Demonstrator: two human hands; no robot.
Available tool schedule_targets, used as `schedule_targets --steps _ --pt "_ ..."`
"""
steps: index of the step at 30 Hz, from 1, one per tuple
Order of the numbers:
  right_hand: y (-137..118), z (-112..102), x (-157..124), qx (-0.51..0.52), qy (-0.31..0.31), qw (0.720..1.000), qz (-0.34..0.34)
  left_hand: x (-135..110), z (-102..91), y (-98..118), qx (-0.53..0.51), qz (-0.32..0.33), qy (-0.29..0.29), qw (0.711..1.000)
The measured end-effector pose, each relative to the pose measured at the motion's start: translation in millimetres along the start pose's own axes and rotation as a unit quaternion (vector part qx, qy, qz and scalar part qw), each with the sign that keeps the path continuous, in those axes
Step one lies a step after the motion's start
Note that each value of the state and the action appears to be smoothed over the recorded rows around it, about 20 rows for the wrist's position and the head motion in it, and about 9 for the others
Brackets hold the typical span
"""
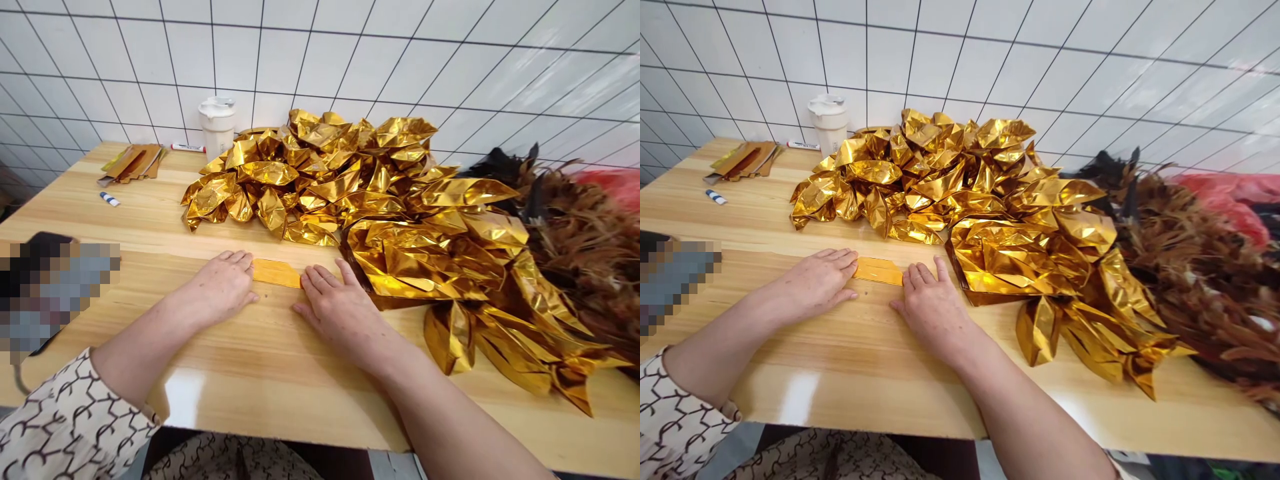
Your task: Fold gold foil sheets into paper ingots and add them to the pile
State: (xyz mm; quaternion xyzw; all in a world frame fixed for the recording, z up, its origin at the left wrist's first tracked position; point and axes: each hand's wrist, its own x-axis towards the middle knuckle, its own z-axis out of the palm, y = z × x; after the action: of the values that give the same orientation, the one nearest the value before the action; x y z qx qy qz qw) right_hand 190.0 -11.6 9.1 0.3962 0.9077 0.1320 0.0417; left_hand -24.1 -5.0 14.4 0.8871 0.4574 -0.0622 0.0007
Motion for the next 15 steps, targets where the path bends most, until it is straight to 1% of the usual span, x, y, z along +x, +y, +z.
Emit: schedule_targets --steps 4,7,10,12,15 --pt "-1.0 1.0 0.5 -0.011 0.010 1.000 -0.003 3.8 4.9 6.2 -0.001 0.016 0.060 0.998" --pt "-1.2 0.3 0.4 -0.015 0.011 1.000 -0.002 5.1 10.1 11.2 -0.017 0.071 0.086 0.994" --pt "-2.0 -0.1 0.6 -0.004 0.006 1.000 0.003 5.2 15.0 12.3 -0.032 0.114 0.085 0.989" --pt "-3.3 0.8 1.3 0.011 0.011 1.000 0.007 5.2 17.2 11.1 -0.039 0.122 0.078 0.989" --pt "-6.7 4.2 3.6 0.040 0.038 0.998 0.002 5.7 18.7 9.4 -0.050 0.123 0.074 0.988"
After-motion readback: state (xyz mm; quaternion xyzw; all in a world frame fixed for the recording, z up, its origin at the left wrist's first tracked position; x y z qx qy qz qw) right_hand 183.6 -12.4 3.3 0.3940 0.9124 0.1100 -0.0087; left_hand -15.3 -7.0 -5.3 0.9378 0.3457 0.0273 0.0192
